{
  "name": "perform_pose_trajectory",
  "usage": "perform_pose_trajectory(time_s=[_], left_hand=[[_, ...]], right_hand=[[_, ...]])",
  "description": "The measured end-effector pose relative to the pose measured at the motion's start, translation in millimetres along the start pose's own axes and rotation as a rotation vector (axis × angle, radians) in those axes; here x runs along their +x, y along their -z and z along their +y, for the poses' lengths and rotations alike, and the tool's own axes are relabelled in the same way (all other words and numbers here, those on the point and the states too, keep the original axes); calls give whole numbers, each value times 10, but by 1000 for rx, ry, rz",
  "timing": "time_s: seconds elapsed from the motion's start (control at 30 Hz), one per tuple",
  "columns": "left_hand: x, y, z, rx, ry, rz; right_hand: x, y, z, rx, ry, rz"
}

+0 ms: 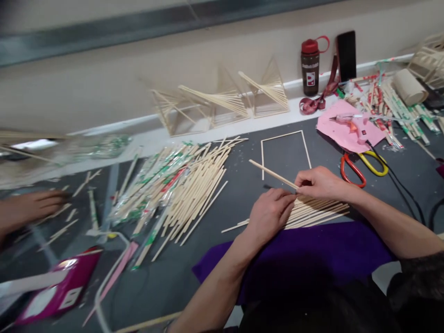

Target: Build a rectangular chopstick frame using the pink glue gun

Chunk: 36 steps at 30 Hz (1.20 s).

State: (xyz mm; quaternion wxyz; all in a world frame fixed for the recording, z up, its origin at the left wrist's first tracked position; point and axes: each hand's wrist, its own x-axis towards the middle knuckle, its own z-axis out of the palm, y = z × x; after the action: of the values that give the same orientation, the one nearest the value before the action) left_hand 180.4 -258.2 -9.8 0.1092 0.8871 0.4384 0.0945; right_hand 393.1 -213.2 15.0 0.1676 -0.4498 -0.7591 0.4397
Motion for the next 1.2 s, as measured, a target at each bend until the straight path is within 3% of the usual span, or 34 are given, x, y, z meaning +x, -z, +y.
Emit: perform_pose_trajectory(time_s=[0.17,0.27,0.47,0.57,0.73,0.97,1.2], left_hand=[[-17,-2,29,-26,-36,-9],[-20,1,-13,-116,-9,65],[-36,214,-365,-313,353,438],[-64,290,-613,-351,506,526],[-82,192,-834,-321,541,468],[-40,111,-757,-198,493,355],[-37,124,-718,-169,504,318]], right_hand=[[7,-2,34,30,-6,15],[8,45,26,2,-15,36],[64,160,25,-431,25,81],[107,147,32,-662,21,48],[171,88,1,-889,51,42],[255,67,10,-1019,117,103],[281,43,109,-1024,146,209]])
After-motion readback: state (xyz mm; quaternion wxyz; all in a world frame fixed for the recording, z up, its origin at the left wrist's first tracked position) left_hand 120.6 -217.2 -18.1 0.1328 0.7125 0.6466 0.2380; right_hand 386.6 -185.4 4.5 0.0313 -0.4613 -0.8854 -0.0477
